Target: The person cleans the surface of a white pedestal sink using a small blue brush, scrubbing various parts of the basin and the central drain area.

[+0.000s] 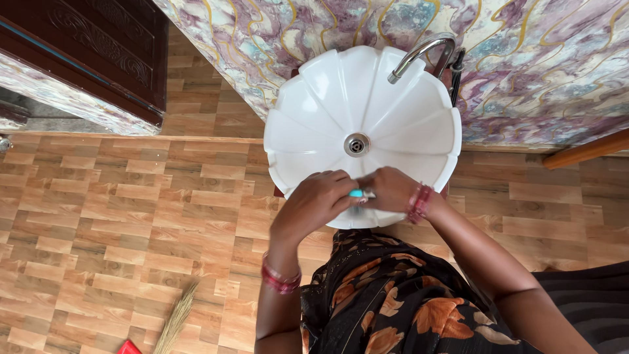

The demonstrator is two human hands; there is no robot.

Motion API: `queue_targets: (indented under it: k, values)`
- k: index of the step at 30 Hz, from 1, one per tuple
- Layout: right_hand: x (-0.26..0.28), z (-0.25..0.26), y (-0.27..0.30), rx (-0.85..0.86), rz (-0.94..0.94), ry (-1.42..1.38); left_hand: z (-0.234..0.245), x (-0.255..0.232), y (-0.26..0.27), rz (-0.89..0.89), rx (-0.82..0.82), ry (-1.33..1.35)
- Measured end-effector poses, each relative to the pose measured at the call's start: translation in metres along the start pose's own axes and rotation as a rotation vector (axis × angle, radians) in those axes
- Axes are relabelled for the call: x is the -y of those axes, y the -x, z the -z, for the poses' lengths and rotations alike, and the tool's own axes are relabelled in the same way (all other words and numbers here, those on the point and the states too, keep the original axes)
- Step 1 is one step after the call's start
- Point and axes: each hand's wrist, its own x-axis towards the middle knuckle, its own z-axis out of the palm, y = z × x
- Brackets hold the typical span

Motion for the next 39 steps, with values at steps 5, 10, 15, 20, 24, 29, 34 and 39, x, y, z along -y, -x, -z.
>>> queue_targets:
  k: [5,10,15,20,24,29,34,39]
  values:
    - [0.007,-0.002,-0.002,-0.031,0.148,-0.060,0.018,0.000,0.016,-0.002,0.036,0.025]
    - [-0.011,-0.016,-0.043,-0.283,0.093,0.048,-0.006,0.030,0.003,0.153,-0.018,-0.084]
    - [0.025,-0.012,-0.032,-0.088,0.061,0.003,0.026,0.016,0.014,0.154,0.020,-0.030]
    - [0.029,0.000,-0.020,-0.032,0.187,-0.073,0.039,0.009,0.033,0.012,0.005,0.010]
    - [-0.008,-0.015,-0.044,-0.164,0.058,0.076,-0.018,0.046,0.005,0.131,0.011,-0.053]
    - [-0.020,-0.010,-0.027,-0.137,0.142,-0.039,-0.030,0.031,0.002,0.106,0.039,-0.126]
    - [-0.011,0.033,0.031,0.199,0.253,0.033,-0.006,-0.026,0.003,-0.080,0.020,-0.039]
    - [-0.040,0.006,-0.012,0.055,0.021,-0.053,-0.036,0.002,-0.021,0.030,-0.014,-0.111]
